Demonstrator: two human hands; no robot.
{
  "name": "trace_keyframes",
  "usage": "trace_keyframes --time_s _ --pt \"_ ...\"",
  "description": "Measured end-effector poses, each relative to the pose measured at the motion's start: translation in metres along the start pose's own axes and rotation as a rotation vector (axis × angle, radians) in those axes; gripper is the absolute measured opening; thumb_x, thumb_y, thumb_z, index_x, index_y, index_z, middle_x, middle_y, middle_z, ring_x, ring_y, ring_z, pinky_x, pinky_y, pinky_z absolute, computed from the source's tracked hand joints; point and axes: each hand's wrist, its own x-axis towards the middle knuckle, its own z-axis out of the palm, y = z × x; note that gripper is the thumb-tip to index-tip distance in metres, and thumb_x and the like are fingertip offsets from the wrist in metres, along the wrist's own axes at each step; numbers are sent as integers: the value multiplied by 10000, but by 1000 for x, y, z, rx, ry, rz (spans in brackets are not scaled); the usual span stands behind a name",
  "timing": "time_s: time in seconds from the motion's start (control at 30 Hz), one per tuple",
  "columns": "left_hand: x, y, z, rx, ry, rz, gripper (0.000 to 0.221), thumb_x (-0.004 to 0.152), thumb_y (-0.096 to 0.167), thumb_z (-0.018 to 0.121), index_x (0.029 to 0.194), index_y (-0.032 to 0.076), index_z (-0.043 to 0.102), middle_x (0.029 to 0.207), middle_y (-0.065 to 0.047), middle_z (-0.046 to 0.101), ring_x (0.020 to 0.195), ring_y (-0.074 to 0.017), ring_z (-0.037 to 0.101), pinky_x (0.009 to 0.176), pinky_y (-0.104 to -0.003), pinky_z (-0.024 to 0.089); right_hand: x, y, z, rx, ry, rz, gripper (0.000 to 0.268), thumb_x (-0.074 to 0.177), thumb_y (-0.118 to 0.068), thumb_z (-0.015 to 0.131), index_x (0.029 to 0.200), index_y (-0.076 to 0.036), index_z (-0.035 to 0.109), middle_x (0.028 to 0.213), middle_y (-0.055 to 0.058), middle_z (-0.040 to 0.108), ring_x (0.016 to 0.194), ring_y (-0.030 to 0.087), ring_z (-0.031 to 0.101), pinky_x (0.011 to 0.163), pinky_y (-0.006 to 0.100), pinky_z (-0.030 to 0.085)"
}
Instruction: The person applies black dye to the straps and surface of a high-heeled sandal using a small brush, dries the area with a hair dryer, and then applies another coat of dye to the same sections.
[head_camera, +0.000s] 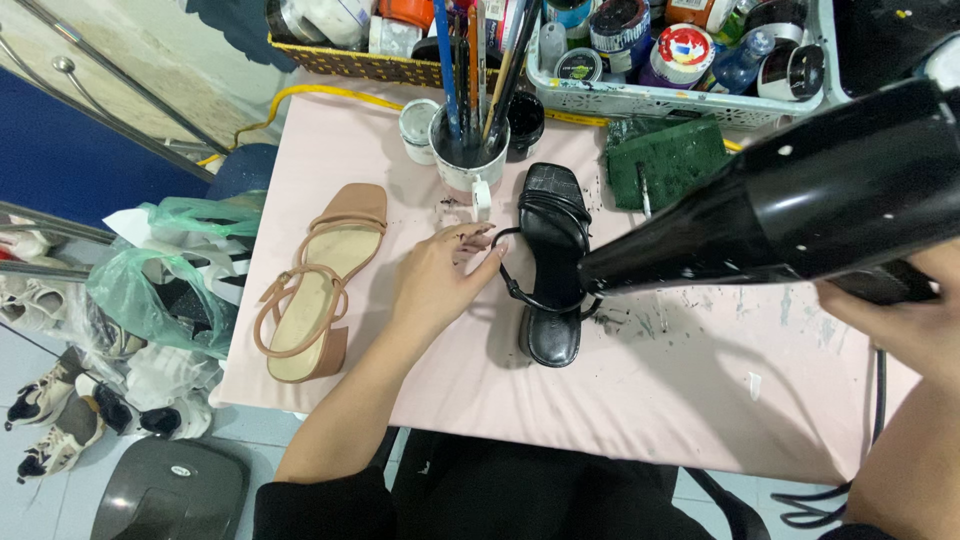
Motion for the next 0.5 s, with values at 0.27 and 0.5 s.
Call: trace_keyframes --time_s 0.27,0.5 --pt "3 -12 14 -367 -114 -20 550 881 336 701 1371 98 627 1153 -116 781 982 -210 793 874 -322 605 38 -53 -1 -10 263 -151 397 730 47 897 1092 56 734 1033 196 721 888 245 719 779 310 562" --pt "-8 -6 16 -273 -16 181 639 808 236 745 1423 120 612 1229 -140 755 1081 -231 751 948 -346 570 45 -59 0 5 325 -160 321 808 68 889 1090 53 737 1066 186 726 935 252 728 812 304 560"
